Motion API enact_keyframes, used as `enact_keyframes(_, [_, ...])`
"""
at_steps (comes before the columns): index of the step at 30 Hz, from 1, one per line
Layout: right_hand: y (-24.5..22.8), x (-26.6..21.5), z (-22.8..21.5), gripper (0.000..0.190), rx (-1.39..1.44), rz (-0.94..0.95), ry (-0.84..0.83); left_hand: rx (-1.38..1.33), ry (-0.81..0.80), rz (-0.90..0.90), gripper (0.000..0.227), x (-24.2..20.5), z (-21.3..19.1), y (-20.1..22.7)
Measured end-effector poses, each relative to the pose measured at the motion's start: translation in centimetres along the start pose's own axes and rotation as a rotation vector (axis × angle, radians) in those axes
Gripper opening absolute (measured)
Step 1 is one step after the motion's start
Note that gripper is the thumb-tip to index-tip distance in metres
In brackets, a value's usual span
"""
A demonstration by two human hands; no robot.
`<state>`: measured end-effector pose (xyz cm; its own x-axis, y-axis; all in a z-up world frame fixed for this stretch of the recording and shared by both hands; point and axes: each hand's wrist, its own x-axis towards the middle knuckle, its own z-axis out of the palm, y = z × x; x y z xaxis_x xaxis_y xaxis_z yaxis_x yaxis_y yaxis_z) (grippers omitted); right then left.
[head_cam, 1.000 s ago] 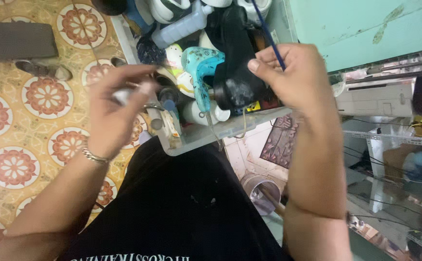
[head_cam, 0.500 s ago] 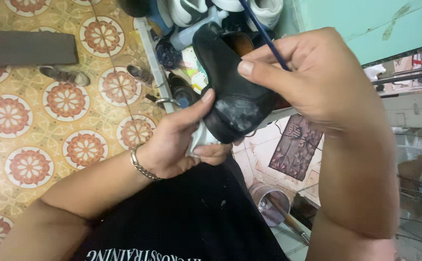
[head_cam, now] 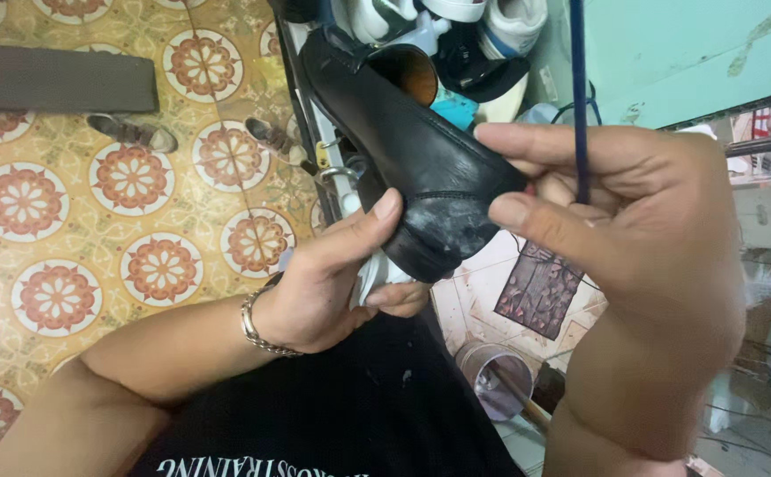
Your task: The person holds a black loafer in the left hand and uses a small brush in the right hand to apply a dark substance to the heel and sole edges. The shoe is rotated to access different areas while the brush is repeatedly dipped into a container.
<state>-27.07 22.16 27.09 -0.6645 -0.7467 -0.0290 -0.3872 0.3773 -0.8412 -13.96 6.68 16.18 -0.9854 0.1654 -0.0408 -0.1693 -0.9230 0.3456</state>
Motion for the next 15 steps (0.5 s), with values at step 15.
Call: enact_keyframes(15, [-1.5,0.0,7.7,0.064,-0.060,-0.129,0.089,0.418,0.369,0.046,0.077,-5.1,-1.8,1.7])
